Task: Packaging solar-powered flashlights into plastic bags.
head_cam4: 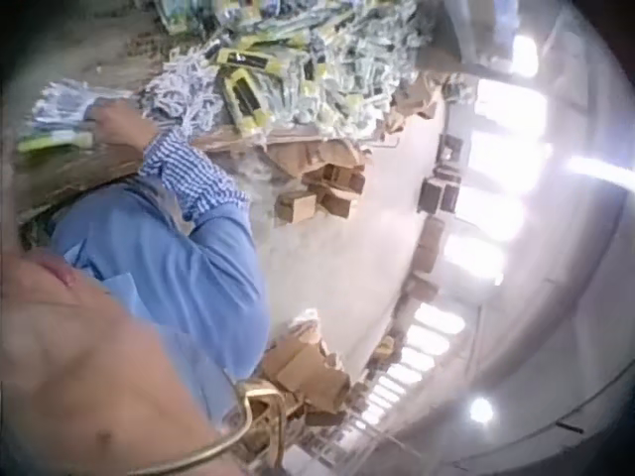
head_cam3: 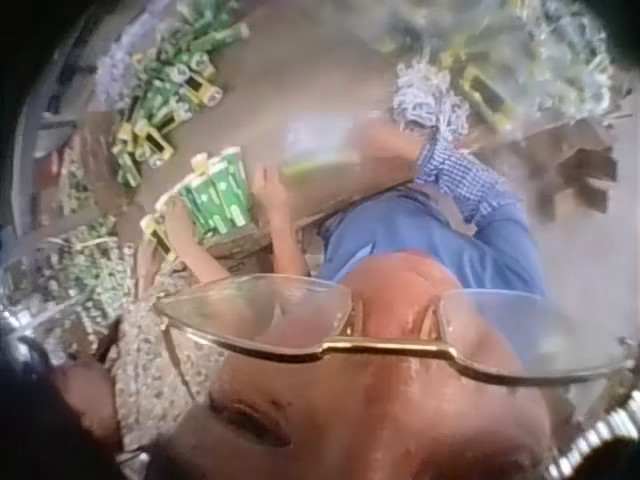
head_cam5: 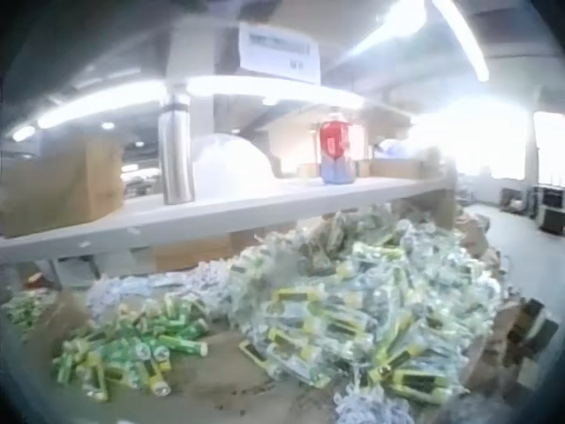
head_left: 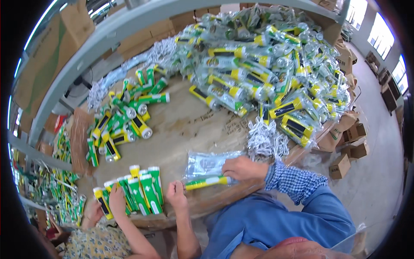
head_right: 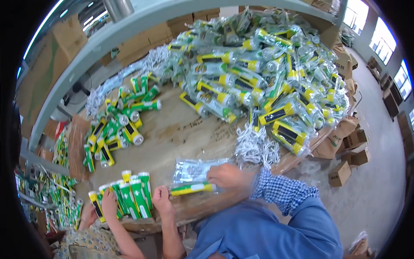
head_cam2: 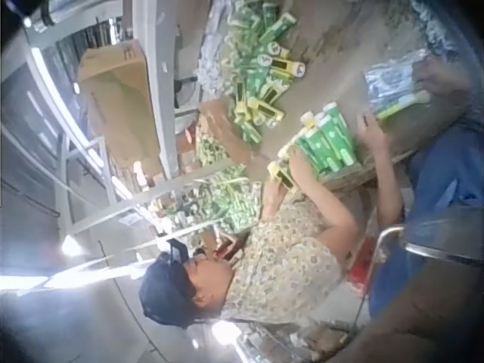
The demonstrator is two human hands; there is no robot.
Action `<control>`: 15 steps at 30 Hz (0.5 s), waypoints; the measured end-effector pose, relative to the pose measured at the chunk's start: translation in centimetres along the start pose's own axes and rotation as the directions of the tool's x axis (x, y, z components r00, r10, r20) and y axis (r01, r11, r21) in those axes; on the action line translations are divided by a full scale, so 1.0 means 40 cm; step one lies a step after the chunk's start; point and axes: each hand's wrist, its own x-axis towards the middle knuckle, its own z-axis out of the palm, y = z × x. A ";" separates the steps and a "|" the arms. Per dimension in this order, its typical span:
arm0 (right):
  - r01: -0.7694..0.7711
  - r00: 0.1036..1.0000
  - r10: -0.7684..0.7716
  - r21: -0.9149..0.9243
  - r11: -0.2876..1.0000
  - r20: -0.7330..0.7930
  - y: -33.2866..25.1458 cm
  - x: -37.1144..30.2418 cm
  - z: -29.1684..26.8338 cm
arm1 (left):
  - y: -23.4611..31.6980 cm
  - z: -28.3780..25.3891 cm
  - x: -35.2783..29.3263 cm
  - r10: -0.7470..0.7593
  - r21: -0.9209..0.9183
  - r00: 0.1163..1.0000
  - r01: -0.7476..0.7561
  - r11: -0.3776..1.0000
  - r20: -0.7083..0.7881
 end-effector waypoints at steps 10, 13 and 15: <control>-0.247 0.573 0.285 0.169 0.954 -0.768 0.063 0.245 -0.503 | -0.033 0.080 0.022 -0.012 -0.282 0.996 0.037 0.959 0.088; -0.275 0.462 0.145 0.014 0.961 -0.875 0.144 0.365 -0.759 | -0.033 0.140 -0.019 -0.032 -0.232 0.987 0.069 0.970 0.157; -0.264 0.367 0.036 -0.067 0.962 -0.930 0.174 0.380 -0.824 | -0.036 0.151 -0.036 -0.009 -0.187 0.984 0.043 0.981 0.179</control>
